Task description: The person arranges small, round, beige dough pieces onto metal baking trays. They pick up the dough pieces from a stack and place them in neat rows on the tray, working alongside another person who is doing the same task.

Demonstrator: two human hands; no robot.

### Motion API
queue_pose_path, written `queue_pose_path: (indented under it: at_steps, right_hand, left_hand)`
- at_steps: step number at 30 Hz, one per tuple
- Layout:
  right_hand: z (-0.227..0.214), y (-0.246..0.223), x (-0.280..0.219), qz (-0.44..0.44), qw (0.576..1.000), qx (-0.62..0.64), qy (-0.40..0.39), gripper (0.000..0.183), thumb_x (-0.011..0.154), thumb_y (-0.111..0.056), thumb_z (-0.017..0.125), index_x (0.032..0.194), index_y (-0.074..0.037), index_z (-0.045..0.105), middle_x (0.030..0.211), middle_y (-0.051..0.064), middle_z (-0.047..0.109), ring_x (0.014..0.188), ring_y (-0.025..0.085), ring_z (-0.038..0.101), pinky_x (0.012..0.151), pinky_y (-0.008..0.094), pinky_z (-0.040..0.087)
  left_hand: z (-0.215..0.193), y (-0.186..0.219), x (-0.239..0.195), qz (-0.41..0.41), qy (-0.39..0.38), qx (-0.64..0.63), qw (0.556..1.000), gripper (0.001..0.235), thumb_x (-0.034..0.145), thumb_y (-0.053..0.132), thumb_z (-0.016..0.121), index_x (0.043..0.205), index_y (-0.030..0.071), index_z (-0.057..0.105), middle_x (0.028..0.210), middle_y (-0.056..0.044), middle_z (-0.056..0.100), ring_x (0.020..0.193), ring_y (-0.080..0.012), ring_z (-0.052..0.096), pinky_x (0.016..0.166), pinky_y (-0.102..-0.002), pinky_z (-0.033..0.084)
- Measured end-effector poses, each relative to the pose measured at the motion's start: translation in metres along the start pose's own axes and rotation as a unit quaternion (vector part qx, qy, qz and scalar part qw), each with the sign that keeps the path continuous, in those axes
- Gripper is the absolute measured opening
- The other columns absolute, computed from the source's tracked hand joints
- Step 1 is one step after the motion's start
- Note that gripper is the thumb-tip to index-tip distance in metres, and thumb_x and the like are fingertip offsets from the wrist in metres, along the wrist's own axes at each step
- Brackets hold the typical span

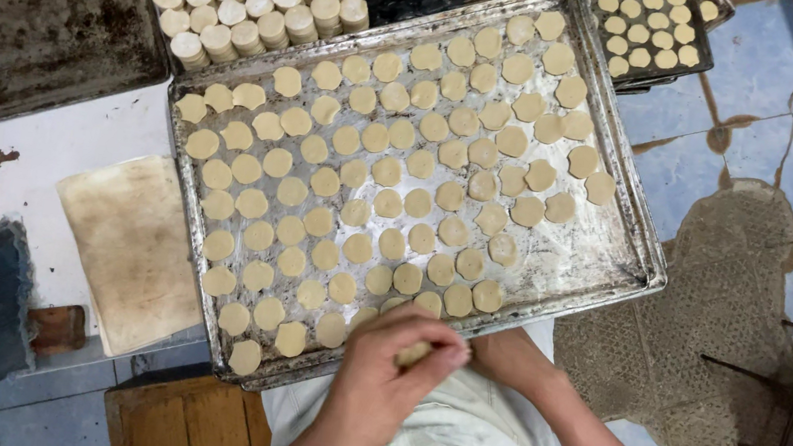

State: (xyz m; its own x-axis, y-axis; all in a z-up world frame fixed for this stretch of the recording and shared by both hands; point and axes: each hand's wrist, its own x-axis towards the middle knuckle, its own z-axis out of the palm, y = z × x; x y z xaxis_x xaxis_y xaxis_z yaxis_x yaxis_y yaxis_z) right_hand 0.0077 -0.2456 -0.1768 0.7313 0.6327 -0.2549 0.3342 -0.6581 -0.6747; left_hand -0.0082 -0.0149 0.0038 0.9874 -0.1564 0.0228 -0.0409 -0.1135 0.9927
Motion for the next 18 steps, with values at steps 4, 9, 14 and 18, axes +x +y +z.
queue_pose_path:
  at_steps: [4, 9, 14, 18]
  right_hand:
    - [-0.005, 0.005, -0.001, 0.171, 0.976, 0.102, -0.088, 0.031, 0.089, -0.024, 0.066, 0.117, -0.010, 0.067, 0.118, 0.015, 0.072, 0.110, 0.031, 0.069, 0.092, 0.040, 0.054]
    - [-0.005, 0.005, 0.003, 0.054, 0.990, 0.128, -0.006, 0.033, 0.090, -0.018, 0.065, 0.122, -0.006, 0.067, 0.124, 0.021, 0.068, 0.118, 0.038, 0.062, 0.096, 0.044, 0.048]
    - [-0.004, 0.012, 0.008, 0.018, 0.998, 0.014, -0.060, 0.032, 0.089, -0.017, 0.065, 0.120, -0.008, 0.067, 0.115, 0.021, 0.069, 0.109, 0.041, 0.064, 0.091, 0.048, 0.049]
    - [-0.006, 0.015, 0.004, -0.030, 0.997, 0.066, 0.034, 0.027, 0.084, -0.009, 0.066, 0.111, -0.003, 0.068, 0.107, 0.020, 0.072, 0.103, 0.038, 0.068, 0.086, 0.045, 0.054]
  left_hand:
    - [0.025, 0.011, 0.036, -0.045, -0.102, 0.109, 0.988, 0.010, 0.090, 0.019, 0.076, 0.096, 0.012, 0.077, 0.092, -0.007, 0.066, 0.082, -0.0223, 0.067, 0.073, -0.039, 0.055]
    - [0.047, 0.015, 0.071, 0.008, -0.104, 0.227, 0.968, 0.007, 0.094, 0.015, 0.070, 0.096, 0.012, 0.076, 0.096, -0.009, 0.063, 0.080, -0.0283, 0.068, 0.069, -0.045, 0.055]
    - [0.051, 0.013, 0.085, 0.015, -0.057, 0.253, 0.966, 0.019, 0.096, 0.019, 0.069, 0.112, 0.010, 0.070, 0.094, -0.009, 0.061, 0.076, -0.0283, 0.069, 0.064, -0.044, 0.055]
    - [0.043, 0.017, 0.078, 0.006, -0.009, 0.221, 0.975, 0.019, 0.096, 0.019, 0.069, 0.111, 0.009, 0.071, 0.098, -0.009, 0.062, 0.076, -0.0295, 0.069, 0.063, -0.045, 0.055]
